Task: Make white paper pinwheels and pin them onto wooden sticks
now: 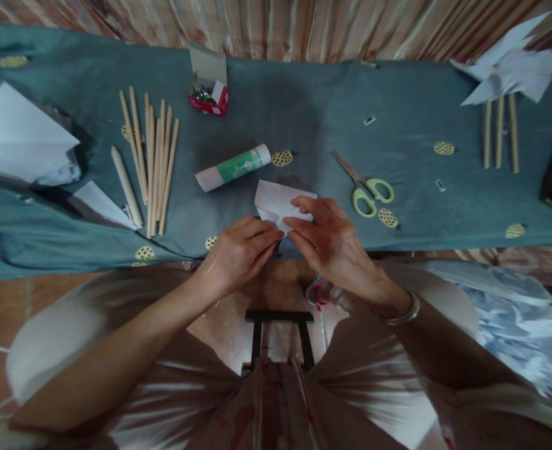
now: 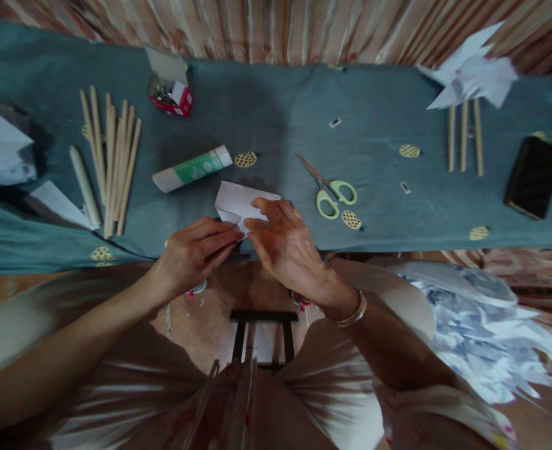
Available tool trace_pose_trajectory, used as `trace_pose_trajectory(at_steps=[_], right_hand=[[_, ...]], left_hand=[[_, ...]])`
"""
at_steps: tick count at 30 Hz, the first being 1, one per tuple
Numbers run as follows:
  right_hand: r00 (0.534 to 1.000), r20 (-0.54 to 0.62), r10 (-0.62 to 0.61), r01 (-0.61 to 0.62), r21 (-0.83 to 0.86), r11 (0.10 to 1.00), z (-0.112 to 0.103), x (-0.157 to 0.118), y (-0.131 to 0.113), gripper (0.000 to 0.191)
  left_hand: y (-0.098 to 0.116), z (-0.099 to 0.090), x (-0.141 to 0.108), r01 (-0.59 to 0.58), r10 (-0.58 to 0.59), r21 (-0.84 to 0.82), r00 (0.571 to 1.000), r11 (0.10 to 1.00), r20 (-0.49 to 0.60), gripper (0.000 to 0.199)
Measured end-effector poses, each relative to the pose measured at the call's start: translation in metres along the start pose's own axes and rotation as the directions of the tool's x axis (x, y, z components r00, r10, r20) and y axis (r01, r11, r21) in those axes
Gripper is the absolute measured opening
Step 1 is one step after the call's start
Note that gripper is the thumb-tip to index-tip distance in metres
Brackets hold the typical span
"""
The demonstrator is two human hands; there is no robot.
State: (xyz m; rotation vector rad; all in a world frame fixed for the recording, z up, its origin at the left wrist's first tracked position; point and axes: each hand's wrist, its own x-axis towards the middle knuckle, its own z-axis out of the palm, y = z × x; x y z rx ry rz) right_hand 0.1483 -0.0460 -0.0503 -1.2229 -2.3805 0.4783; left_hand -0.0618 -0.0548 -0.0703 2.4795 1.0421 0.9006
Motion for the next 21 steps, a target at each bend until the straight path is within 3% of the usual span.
trace_pose_trajectory(at_steps=[14, 21], right_hand=[[1.0, 0.006, -0.006, 0.006, -0.036, 0.999, 0.0028, 0.0004, -0.0007, 0.025], [0.999, 0.024, -0.033, 0.036, -0.131, 0.991, 0.0021, -0.0011, -0.0024, 0.023]], left_hand=[[-0.0004, -0.0007, 0.0008, 0.037, -0.036, -0.01, 0.998, 0.999, 0.041, 0.02], [-0.0006, -0.0006, 0.0013, 0.037, -0.036, -0.013, 0.999, 0.999, 0.039, 0.018]])
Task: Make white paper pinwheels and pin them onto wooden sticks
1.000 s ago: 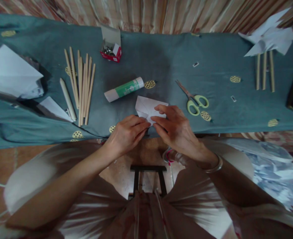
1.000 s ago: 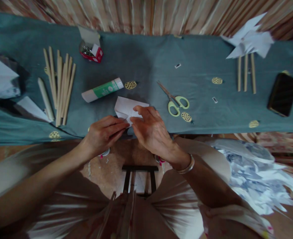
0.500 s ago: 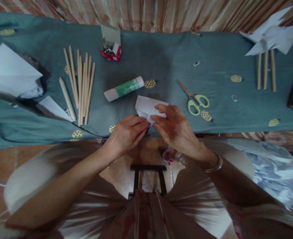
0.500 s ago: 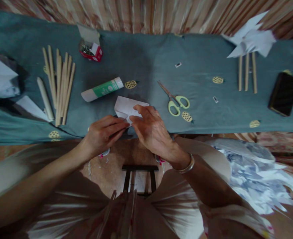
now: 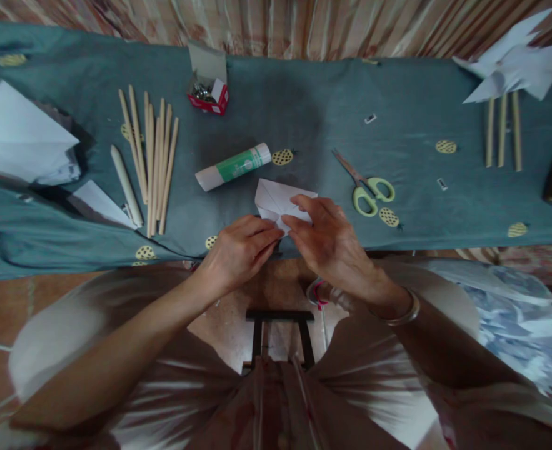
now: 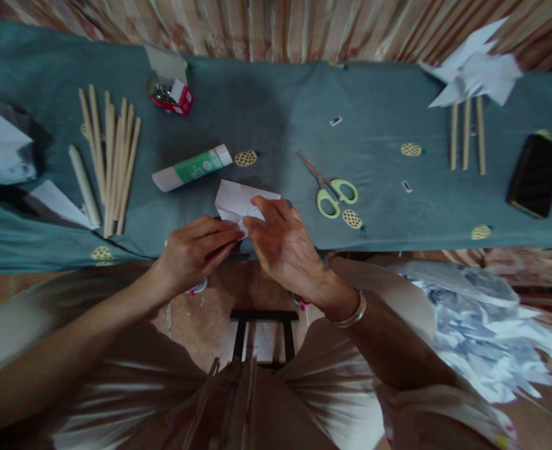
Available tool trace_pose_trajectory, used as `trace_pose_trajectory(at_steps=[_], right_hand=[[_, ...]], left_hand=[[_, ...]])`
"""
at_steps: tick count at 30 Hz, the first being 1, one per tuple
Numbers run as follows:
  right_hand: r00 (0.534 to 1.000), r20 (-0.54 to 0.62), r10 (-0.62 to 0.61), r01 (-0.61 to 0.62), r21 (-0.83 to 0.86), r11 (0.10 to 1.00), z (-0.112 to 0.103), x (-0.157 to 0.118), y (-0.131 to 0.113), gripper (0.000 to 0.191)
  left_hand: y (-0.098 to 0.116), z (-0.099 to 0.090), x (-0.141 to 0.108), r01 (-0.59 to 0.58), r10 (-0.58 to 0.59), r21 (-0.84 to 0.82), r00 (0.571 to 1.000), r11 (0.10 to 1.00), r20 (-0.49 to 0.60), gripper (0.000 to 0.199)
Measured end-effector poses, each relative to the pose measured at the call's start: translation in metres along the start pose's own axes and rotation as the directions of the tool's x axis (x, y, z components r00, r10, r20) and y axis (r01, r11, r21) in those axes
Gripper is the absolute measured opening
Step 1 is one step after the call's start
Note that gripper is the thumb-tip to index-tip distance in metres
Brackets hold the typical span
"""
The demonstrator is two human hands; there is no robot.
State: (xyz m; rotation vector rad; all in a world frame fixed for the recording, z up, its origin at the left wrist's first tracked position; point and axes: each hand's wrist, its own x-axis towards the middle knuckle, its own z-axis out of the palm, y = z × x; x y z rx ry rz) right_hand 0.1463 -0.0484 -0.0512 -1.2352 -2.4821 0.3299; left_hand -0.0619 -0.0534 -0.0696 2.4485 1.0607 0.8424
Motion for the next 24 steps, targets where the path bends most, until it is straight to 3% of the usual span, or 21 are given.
trace_pose_trajectory(at_steps=[4, 11, 17, 24], right_hand=[[0.999, 0.025, -0.033, 0.035, -0.076, 0.997, 0.001, 0.001, -0.004, 0.026], [0.999, 0.023, -0.045, 0.045, -0.017, 0.999, 0.016, 0.009, -0.011, 0.032], [0.993, -0.045, -0.107, 0.103, -0.072, 0.992, 0.021, 0.007, -0.006, 0.028], [0.994, -0.102, 0.025, -0.015, 0.093, 0.996, 0.004, 0.001, 0.011, 0.038]], left_hand=[[0.001, 0.0, 0.001, 0.002, -0.002, 0.025, 1.0, 1.0, 0.011, 0.02], [0.002, -0.004, 0.004, -0.007, 0.005, 0.055, 0.999, 0.998, 0.042, 0.021], [0.001, -0.003, 0.002, -0.028, 0.026, 0.054, 0.999, 0.998, 0.033, 0.016], [0.001, 0.0, 0.002, -0.05, 0.049, 0.082, 0.999, 0.995, 0.011, 0.016]])
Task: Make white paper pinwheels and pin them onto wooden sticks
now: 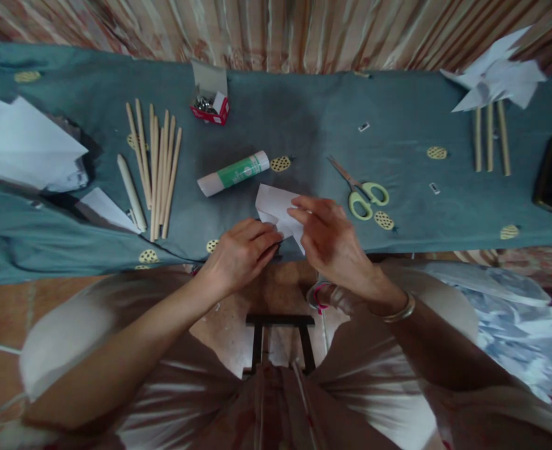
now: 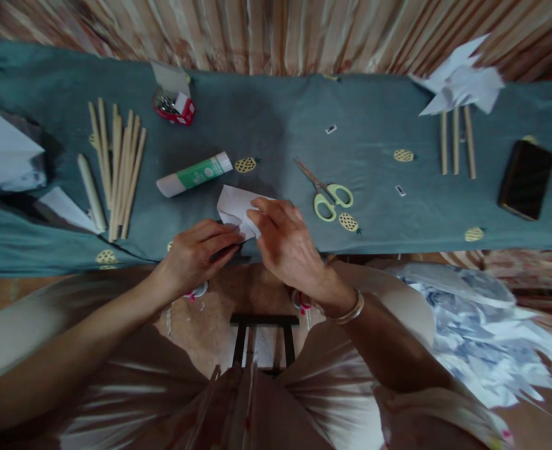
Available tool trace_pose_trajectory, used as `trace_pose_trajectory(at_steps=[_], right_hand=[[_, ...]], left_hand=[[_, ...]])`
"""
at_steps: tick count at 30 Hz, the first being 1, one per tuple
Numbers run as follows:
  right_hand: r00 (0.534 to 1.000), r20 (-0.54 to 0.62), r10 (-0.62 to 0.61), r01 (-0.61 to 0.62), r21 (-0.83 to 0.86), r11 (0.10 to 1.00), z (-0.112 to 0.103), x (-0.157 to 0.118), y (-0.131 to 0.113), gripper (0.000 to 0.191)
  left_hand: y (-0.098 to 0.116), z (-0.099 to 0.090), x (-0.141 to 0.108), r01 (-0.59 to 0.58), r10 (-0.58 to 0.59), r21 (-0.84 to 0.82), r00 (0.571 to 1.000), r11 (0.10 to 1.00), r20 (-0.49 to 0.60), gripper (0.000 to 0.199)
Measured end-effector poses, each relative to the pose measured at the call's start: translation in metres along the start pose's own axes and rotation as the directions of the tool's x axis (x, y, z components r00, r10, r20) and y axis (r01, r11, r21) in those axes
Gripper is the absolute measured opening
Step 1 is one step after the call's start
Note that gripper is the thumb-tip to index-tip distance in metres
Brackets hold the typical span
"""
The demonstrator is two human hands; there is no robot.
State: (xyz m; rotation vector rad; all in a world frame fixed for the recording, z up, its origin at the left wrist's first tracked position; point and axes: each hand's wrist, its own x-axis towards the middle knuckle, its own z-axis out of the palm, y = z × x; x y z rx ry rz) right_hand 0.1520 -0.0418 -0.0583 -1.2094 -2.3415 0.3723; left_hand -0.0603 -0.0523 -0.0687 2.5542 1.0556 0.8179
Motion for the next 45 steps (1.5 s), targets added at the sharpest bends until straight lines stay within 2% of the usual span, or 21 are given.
trace_pose_trajectory(at_steps=[5, 9, 13, 20, 23, 29, 33, 40, 45], right_hand=[[0.998, -0.002, 0.068, -0.068, 0.029, 0.997, -0.011, 0.004, 0.014, 0.044], [0.998, 0.044, 0.054, -0.057, 0.071, 0.996, -0.02, 0.002, 0.007, 0.039], [0.997, 0.079, 0.014, -0.021, 0.097, 0.995, -0.023, -0.001, -0.003, 0.034], [0.997, 0.081, -0.014, 0.008, 0.074, 0.997, -0.02, -0.002, -0.002, 0.034], [0.997, 0.077, -0.017, 0.012, 0.071, 0.997, -0.018, -0.002, -0.003, 0.035], [0.997, 0.076, -0.023, 0.019, 0.059, 0.998, -0.017, -0.004, -0.003, 0.034], [0.995, 0.095, -0.009, 0.002, 0.065, 0.998, -0.019, -0.006, 0.001, 0.032], [0.997, 0.074, 0.014, -0.032, 0.263, 0.964, -0.024, -0.005, 0.005, 0.012], [0.995, 0.09, 0.052, -0.084, 0.399, 0.913, -0.019, 0.0, 0.007, 0.008]], left_hand=[[-0.007, -0.008, -0.001, -0.012, 0.011, 0.062, 1.0, 0.998, 0.02, 0.016], [-0.022, -0.022, 0.002, 0.007, -0.014, 0.19, 0.999, 0.982, 0.039, 0.017], [-0.032, -0.03, 0.006, -0.019, 0.022, 0.2, 1.0, 0.98, -0.01, 0.013], [-0.008, -0.022, 0.006, -0.056, 0.07, 0.263, 0.996, 0.963, -0.047, 0.013], [0.001, -0.015, 0.008, -0.103, 0.102, 0.251, 0.995, 0.963, 0.017, 0.015], [0.004, -0.007, 0.011, -0.128, 0.101, 0.319, 0.99, 0.939, 0.102, 0.015], [0.004, -0.007, 0.01, -0.177, 0.157, 0.329, 0.984, 0.928, 0.089, 0.015], [0.007, -0.013, 0.003, -0.191, 0.182, 0.249, 0.981, 0.949, 0.06, 0.015], [0.008, -0.014, -0.001, -0.175, 0.163, 0.19, 0.984, 0.966, 0.078, 0.014]])
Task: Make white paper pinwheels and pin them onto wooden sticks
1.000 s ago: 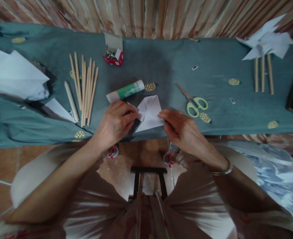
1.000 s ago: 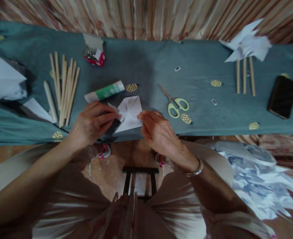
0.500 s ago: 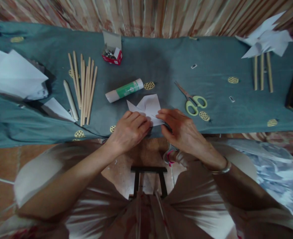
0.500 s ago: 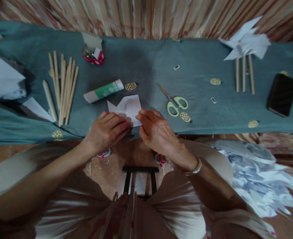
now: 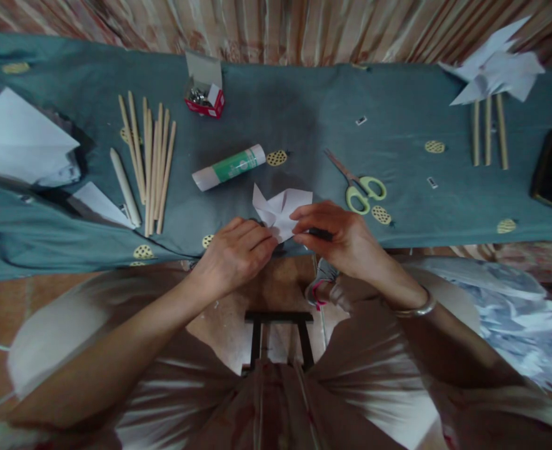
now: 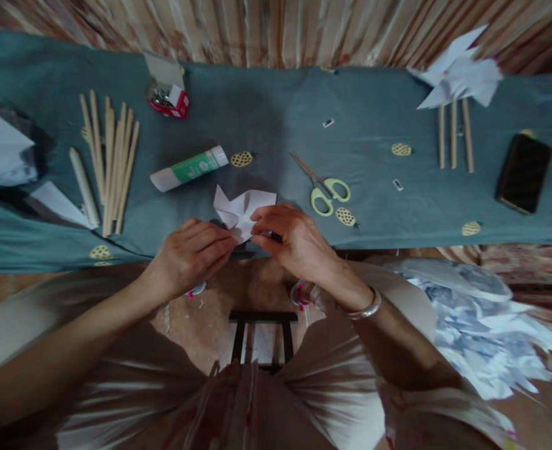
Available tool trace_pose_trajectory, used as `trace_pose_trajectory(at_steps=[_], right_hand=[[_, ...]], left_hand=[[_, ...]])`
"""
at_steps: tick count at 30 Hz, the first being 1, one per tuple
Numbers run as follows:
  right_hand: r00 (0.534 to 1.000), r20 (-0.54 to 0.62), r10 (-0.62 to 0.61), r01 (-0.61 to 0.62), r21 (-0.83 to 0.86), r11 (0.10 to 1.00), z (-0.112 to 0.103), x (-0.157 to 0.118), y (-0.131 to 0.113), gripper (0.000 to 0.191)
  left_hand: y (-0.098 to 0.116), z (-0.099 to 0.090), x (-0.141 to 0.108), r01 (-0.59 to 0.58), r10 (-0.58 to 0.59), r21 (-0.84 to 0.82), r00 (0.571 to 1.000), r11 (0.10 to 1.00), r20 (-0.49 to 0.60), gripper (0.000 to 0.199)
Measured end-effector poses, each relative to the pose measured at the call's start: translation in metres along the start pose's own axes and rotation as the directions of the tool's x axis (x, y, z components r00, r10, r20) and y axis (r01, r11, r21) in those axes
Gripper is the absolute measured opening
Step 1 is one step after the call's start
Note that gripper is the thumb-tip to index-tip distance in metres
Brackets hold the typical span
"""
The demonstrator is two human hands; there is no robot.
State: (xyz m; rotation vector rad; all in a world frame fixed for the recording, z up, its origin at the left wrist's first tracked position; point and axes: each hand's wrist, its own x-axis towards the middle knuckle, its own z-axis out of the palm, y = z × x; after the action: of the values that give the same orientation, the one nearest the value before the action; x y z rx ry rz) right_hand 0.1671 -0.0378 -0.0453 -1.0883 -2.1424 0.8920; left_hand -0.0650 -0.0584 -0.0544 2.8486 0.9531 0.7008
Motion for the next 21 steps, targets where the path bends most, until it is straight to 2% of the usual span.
trace_pose_trajectory(at_steps=[7, 12, 15, 18, 21], right_hand=[[0.999, -0.034, 0.011, -0.012, -0.049, 0.999, 0.008, 0.009, -0.003, 0.008], [0.988, -0.058, 0.142, -0.145, -0.06, 0.988, 0.013, 0.01, -0.006, 0.013], [0.983, -0.062, 0.172, -0.176, -0.052, 0.983, 0.014, 0.009, -0.007, 0.013], [0.989, -0.061, 0.135, -0.142, -0.124, 0.982, 0.014, 0.009, -0.007, 0.006], [0.998, -0.056, 0.022, -0.033, -0.219, 0.975, 0.015, 0.008, -0.005, 0.006]], left_hand=[[0.003, 0.003, 0.0, 0.044, -0.045, -0.035, 0.998, 0.998, -0.046, 0.023], [0.003, 0.004, 0.0, 0.009, -0.01, -0.028, 1.0, 1.0, -0.024, 0.019], [0.002, 0.007, -0.001, 0.016, -0.017, -0.059, 0.999, 0.998, -0.03, 0.017], [0.003, 0.009, -0.002, 0.038, -0.039, -0.099, 0.999, 0.994, -0.013, 0.017], [0.004, 0.009, -0.002, 0.051, -0.052, -0.127, 0.999, 0.991, -0.002, 0.017]])
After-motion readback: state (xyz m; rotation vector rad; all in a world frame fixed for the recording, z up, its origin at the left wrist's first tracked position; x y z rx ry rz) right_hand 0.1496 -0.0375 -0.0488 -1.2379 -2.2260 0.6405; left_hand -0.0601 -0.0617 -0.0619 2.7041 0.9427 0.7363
